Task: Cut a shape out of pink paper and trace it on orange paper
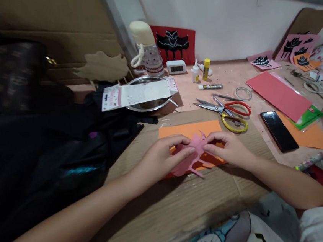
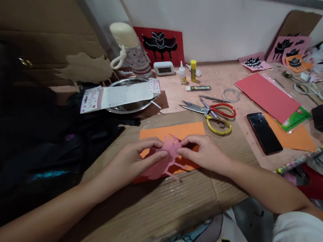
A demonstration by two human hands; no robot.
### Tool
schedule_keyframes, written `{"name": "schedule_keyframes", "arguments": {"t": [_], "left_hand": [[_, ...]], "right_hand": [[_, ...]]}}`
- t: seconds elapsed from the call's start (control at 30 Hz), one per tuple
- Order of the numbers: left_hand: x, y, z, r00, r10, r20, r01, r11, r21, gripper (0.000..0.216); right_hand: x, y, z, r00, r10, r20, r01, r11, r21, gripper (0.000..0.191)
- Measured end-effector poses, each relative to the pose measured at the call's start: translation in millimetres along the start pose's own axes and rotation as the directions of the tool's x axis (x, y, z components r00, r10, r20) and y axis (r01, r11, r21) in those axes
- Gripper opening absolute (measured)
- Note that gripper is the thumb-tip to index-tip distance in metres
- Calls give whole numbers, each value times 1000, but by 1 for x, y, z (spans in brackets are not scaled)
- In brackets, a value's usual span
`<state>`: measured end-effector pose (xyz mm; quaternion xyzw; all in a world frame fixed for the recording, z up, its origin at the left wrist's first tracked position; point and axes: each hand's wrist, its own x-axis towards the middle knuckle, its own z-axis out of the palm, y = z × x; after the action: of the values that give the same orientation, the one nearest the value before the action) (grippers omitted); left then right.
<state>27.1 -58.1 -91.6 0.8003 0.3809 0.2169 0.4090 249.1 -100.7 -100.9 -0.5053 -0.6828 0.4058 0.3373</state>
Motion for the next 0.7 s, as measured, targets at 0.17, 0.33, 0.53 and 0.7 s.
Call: {"name": "schedule_keyframes", "arguments": {"t": [0.17,0.33,0.53,0.7], "left_hand": [[11,14,-24,991,9,-135,-15,999,-46,27],[31,36,-54,971,73,-228,-95,992,-85,27],[41,53,-59,946,150,-288,-194,972,-132,28],[33,46,-63,945,111,-308,-154,981,-117,26]], "right_hand": [[2,-6,-37,980,-98,-173,66,981,-183,14],[11,32,-82,953,-199,-229,16,788,-615,39],[28,59,-82,969,10,-248,-198,636,-746,50],[31,65,-87,969,49,-244,-224,596,-771,54]]}}
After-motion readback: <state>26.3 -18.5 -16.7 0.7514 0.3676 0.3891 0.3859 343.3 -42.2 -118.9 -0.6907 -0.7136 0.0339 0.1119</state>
